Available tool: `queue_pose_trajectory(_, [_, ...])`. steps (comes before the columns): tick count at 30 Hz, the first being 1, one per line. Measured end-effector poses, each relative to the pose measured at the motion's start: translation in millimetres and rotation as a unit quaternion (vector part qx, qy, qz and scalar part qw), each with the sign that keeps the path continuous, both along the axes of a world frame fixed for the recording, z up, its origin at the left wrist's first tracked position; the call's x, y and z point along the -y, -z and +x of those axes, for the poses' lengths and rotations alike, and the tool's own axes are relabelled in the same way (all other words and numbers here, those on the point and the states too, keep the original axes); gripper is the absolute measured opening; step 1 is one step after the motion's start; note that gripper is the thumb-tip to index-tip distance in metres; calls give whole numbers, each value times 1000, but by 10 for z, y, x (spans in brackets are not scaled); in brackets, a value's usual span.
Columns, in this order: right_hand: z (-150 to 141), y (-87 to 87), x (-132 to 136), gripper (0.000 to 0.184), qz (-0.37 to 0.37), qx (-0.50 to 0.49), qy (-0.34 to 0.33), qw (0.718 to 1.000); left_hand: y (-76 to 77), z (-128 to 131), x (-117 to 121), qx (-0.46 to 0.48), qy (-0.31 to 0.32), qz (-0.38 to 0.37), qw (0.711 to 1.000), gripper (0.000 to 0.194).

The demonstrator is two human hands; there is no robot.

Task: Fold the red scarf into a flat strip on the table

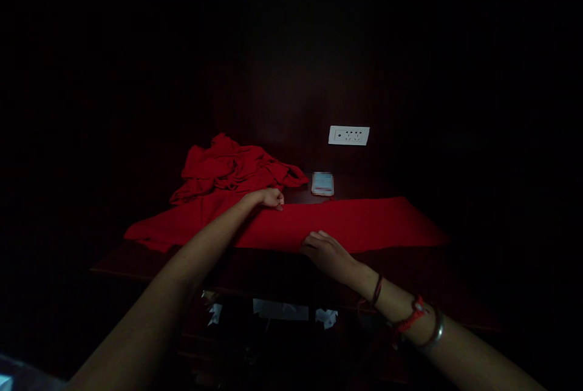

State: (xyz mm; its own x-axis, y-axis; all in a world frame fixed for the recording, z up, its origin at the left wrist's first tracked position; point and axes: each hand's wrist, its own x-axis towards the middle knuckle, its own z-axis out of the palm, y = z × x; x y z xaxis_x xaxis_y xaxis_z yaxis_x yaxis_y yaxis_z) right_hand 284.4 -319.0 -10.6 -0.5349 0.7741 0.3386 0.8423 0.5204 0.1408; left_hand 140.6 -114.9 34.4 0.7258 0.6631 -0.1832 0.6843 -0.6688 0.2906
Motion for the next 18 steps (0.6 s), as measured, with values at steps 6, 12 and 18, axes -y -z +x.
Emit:
queue_pose_trajectory(6, [-8,27,-7,18,7,-7,-5,1000,-50,30,-65,37,-7,-76,996,36])
queue_pose_trajectory(12, [2,39,-8,20,-10,0,-22,1000,61,64,-159,70,-57,-63,994,47])
queue_pose_trajectory(18, [0,-30,42,15,-21,3,-5,1000,110,51,-82,84,-76,-40,993,46])
